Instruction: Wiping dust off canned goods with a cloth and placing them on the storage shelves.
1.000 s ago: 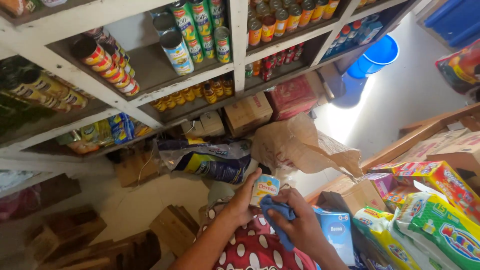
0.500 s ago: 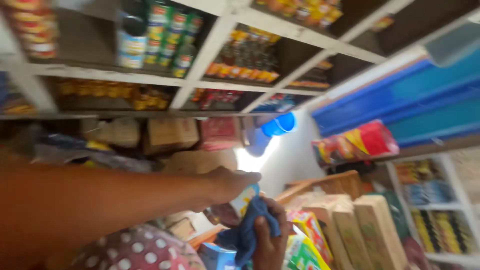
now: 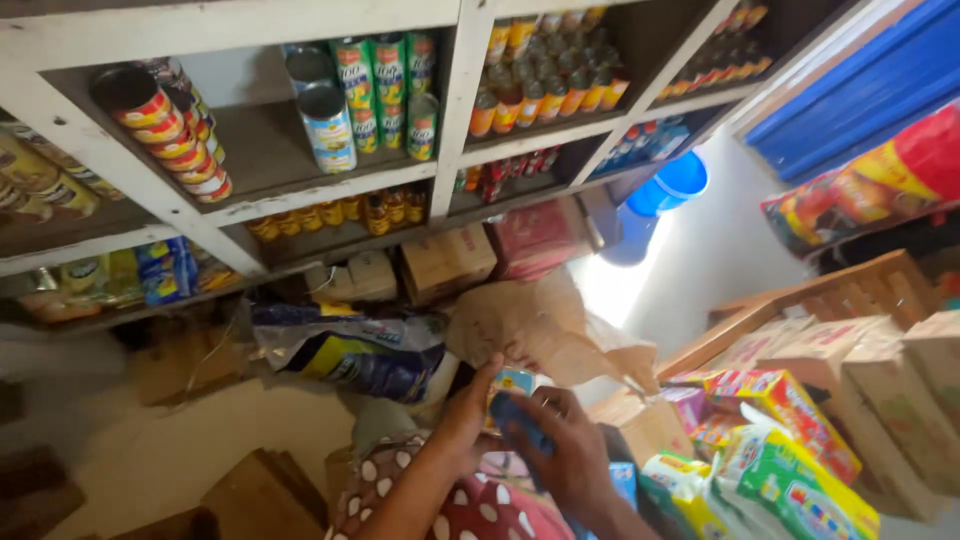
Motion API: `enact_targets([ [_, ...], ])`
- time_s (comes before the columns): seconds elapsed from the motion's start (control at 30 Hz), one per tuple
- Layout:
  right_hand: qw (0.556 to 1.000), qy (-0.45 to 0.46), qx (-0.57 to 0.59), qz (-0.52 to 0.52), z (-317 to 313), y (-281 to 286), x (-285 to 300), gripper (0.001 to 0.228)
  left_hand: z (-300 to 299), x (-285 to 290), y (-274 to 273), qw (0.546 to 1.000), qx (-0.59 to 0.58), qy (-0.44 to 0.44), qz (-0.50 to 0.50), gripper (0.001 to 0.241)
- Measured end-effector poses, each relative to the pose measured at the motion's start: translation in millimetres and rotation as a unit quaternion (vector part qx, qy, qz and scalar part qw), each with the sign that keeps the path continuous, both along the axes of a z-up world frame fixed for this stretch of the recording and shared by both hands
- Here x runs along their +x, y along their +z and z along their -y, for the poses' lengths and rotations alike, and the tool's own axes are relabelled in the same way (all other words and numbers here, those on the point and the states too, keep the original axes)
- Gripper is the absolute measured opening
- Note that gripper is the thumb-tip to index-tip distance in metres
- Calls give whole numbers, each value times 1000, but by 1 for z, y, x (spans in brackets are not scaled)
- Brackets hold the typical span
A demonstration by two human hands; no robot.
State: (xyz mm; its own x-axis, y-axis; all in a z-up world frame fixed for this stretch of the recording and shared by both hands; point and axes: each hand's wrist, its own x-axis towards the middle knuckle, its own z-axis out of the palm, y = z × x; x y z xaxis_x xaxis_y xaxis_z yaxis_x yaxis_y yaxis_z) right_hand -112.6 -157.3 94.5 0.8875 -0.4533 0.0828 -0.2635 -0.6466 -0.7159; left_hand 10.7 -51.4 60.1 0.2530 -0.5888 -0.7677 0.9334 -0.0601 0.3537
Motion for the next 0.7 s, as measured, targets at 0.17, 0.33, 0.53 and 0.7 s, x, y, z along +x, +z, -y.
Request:
enact_targets([
  [0.17,999,-26,-28,2,1,5,14,38,-10,-10,-29,999,24,30,-37,57],
  [0.33,994,20,53,-97,-3,16,11,35,-25,-10,-31,998,-58,1,-39,53],
  [0.53,996,-7,88,-17,-17,18,8,48,-17,-13,-39,997,-41,66,-18,44],
  [0.7,989,-72,124,37,-3,15,14,39,-15,-22,-57,993,-107,53,-6,36],
])
